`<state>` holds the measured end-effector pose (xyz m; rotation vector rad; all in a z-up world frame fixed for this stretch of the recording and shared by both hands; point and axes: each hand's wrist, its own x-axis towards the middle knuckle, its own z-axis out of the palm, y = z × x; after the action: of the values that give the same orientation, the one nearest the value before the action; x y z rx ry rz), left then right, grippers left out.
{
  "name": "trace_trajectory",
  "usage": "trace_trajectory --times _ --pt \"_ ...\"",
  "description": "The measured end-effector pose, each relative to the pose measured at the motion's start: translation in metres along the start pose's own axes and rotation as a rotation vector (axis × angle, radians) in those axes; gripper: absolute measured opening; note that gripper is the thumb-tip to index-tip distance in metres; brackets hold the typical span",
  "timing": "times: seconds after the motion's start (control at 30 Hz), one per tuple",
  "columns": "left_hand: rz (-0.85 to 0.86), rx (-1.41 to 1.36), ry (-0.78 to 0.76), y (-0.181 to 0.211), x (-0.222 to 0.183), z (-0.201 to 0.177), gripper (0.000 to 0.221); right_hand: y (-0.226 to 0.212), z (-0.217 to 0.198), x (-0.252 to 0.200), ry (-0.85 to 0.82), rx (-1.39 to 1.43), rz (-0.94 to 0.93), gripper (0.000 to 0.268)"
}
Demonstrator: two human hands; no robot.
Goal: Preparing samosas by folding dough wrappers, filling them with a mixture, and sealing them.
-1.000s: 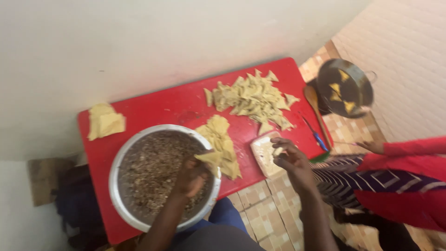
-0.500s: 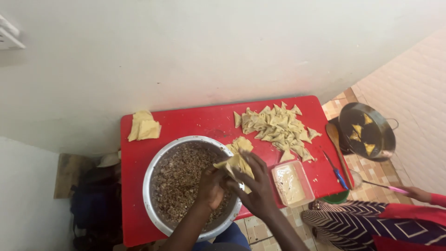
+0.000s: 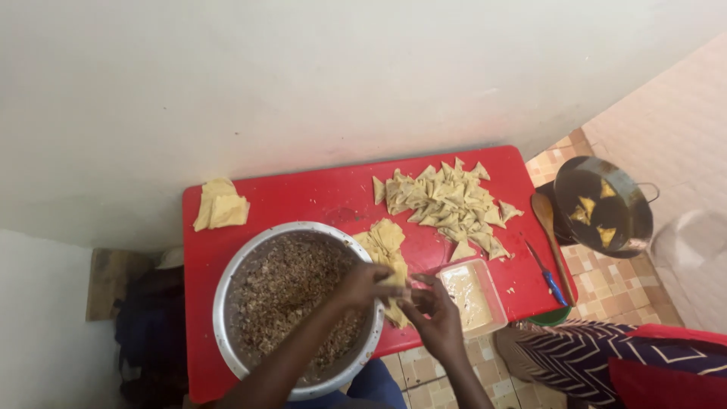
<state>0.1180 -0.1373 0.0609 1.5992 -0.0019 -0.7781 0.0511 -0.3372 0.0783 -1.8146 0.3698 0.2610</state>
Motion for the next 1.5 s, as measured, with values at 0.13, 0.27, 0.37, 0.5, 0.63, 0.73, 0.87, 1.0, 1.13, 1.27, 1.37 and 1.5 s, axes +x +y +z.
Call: trace_trajectory --times 0.13,0.27,0.37,0.5,0.63,0.73,0.87,1.0,1.13,1.27,1.37,1.5 --pt "0.029 0.106 0.068 -0.070 0.172 -0.038 0.044 0.039 -0.049 0.018 0.010 -0.258 -0.058 0.056" --pt "0.223 0.399 0.618 -0.094 0.322 -0.075 0.049 0.086 -0.072 0.038 0.011 -0.303 0.007 0.038" --pt "0.044 0.559 0.511 -0.134 0.378 -0.091 0.080 0.141 -0.058 0.064 -0.016 -0.306 -0.048 0.035" --pt "-0.117 0.754 0.256 -0.152 0.378 -0.086 0.106 0.172 -0.026 0.095 -0.058 -0.550 -0.126 0.035" --pt "0.092 0.329 0.369 -0.087 0.251 -0.064 0.086 0.191 0.025 0.120 -0.063 -0.492 -0.131 0.047" --pt "0.346 0.179 0.475 -0.052 0.157 -0.051 0.055 0.180 0.055 0.120 -0.200 -0.633 -0.058 0.069" --pt "0.238 -0.049 0.585 -0.047 0.059 -0.045 0.044 0.189 0.081 0.127 -0.165 -0.733 -0.113 0.058" --pt "0.156 -0.144 0.526 -0.062 -0.005 -0.039 0.041 0.167 0.073 0.105 -0.159 -0.830 0.002 0.061" --pt "0.146 -0.179 0.479 -0.082 -0.029 -0.026 0.035 0.172 0.060 0.089 -0.204 -0.779 0.141 0.060" --pt "0.179 -0.158 0.451 -0.091 -0.024 -0.015 0.028 0.185 0.037 0.107 0.046 -0.296 0.052 0.059" --pt "0.064 -0.247 0.266 -0.090 -0.024 0.006 0.030 0.137 0.019 0.104 0.147 0.141 0.054 0.052" --pt "-0.113 -0.667 -0.012 -0.077 -0.005 0.029 0.076 0.004 0.013 0.065 0.202 0.523 0.007 0.049"
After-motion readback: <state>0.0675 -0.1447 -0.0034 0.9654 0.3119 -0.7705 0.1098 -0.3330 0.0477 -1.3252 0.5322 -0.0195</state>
